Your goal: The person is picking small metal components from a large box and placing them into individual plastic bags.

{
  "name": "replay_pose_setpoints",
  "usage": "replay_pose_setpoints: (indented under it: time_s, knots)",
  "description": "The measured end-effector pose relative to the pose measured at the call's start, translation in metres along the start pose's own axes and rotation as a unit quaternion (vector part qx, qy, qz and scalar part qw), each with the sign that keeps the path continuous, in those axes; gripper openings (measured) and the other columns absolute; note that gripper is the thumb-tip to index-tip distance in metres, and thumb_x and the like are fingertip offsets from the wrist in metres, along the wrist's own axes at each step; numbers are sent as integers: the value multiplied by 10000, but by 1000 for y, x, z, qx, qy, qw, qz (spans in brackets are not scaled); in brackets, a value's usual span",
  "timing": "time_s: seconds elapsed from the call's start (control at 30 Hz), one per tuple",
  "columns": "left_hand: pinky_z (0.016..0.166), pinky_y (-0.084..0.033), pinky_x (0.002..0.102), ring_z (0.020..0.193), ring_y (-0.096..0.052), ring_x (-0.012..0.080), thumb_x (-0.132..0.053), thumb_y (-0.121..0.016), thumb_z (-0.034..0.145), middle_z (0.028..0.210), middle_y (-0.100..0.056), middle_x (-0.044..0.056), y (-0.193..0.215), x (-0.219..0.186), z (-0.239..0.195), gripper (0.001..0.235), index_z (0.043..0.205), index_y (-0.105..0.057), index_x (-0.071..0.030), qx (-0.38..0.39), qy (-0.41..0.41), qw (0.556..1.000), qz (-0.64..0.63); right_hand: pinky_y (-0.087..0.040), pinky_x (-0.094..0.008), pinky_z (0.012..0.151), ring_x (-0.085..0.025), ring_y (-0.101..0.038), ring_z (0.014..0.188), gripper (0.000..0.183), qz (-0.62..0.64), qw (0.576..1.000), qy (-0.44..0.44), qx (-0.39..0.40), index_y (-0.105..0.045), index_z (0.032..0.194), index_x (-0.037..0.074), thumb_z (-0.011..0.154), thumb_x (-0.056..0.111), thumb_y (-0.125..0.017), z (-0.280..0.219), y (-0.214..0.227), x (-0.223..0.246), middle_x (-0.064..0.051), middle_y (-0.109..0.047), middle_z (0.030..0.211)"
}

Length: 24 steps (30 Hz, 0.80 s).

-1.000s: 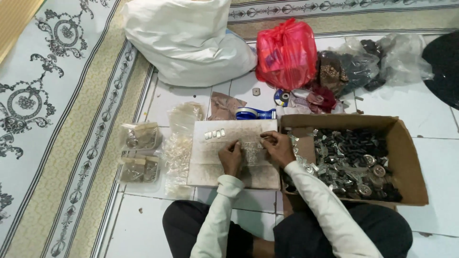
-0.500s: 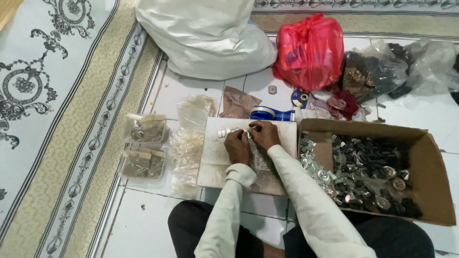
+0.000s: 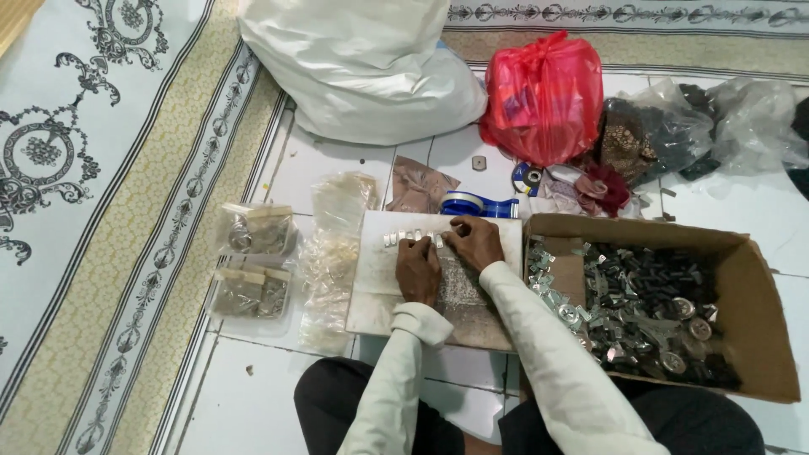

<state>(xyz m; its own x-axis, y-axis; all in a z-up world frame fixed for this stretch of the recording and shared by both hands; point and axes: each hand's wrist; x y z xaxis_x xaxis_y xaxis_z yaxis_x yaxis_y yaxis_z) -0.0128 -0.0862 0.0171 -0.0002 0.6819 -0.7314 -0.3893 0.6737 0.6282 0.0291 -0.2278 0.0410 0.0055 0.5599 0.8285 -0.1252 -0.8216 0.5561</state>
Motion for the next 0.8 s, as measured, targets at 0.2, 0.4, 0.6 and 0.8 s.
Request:
replay_pose_setpoints:
  time_s: [0.2,0.4,0.6,0.8]
  knots:
    - [673,-627,425,833,-735,295,-249,-730,883,944,-600,32,-2,1,-2,169,1043,-757,-202,-28,-11,999,29,-612,-430,778,-312,-723,806,306,-33,995,94,19,-765,1127,177,823,180,-798,-5,-1,-27,-101,-691,830]
    - [659,-627,411,804,-736,282,-247,-705,887,916,-604,20,-2,-9,-3,125,995,-763,-223,-43,-9,997,58,-585,-397,819,-286,-692,823,386,-19,993,104,51,-767,1189,163,809,160,-831,0,-9,-34,-72,-585,879]
    - [637,-592,380,772,-712,310,-137,-697,858,885,-592,55,-6,3,-3,153,996,-756,-165,-105,-71,992,2,-609,-421,740,-312,-696,768,439,48,989,137,-4,-741,1216,126,784,75,-801,-14,14,-17,-111,-603,843]
    - [596,-585,340,696,-670,269,2,-687,887,963,-605,90,4,-24,-11,190,1048,-742,-83,-137,-197,968,-67,-607,-427,803,-349,-725,940,254,-5,992,107,-62,-772,1151,109,899,146,-769,-37,124,-73,-172,-707,953]
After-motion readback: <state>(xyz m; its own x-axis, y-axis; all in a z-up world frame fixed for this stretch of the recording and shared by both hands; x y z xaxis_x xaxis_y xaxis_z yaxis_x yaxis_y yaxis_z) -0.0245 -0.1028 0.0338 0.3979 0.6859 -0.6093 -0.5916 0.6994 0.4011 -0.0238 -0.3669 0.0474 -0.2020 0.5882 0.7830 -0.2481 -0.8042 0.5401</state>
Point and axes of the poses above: each hand's wrist, its own z-axis towards the middle knuckle, its own y-axis out of the back of the hand, x = y × z
